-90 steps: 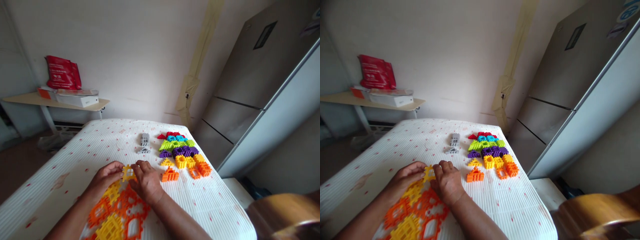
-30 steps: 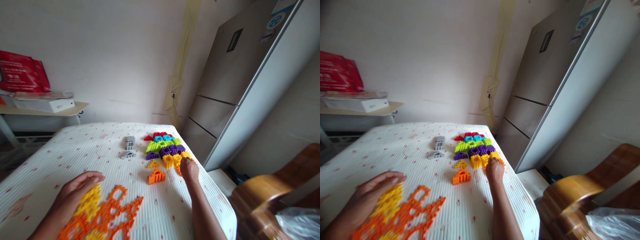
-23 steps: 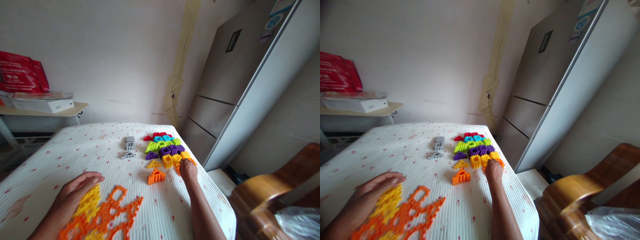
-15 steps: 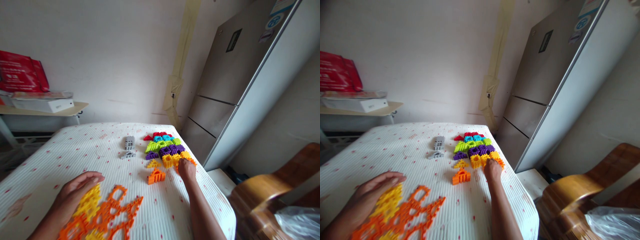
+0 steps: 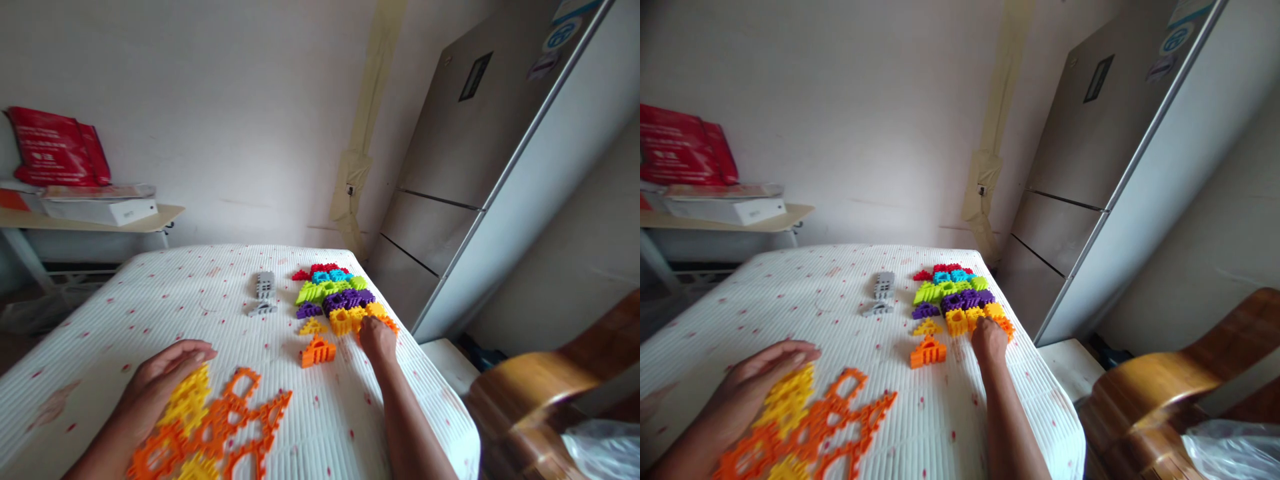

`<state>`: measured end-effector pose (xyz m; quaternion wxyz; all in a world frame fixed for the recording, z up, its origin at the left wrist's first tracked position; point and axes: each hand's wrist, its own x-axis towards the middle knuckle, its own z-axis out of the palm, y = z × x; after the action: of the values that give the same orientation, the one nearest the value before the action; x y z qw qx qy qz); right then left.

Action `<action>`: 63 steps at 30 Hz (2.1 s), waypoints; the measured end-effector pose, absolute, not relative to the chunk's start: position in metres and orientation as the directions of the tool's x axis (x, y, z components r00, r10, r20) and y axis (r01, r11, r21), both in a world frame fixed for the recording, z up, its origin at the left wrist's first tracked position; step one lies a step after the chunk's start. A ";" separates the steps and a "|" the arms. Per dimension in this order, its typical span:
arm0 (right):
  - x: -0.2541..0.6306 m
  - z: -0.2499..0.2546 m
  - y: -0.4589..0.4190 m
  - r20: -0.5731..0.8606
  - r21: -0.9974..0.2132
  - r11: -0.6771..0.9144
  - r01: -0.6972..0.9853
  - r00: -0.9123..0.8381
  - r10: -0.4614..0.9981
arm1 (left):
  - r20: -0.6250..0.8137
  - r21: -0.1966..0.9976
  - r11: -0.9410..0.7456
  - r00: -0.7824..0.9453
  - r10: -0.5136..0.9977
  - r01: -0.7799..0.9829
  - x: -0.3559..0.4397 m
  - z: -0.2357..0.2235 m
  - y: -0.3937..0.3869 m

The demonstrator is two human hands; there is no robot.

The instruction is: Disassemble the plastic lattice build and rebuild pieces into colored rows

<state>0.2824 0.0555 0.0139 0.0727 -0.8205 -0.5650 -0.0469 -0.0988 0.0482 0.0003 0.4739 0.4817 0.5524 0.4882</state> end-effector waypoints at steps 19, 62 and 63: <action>0.244 0.027 0.042 0.822 -0.019 0.230 0.973 -0.115 0.558 | 0.022 0.862 0.019 -0.075 0.997 0.506 -0.136 -0.016 0.056; 0.100 0.017 0.012 0.480 -0.447 0.494 0.746 -0.267 0.836 | -0.047 0.988 0.079 0.220 0.974 -0.136 -0.070 0.009 0.032; 0.103 0.019 0.013 0.500 -0.456 0.508 0.731 -0.262 0.826 | -0.042 0.986 0.077 0.231 0.972 -0.145 -0.070 0.009 0.032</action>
<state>0.1030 0.0127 0.0186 0.3571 -0.4915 -0.7915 0.0665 -0.0704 0.0320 0.0088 0.6055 0.4990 0.4145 0.4610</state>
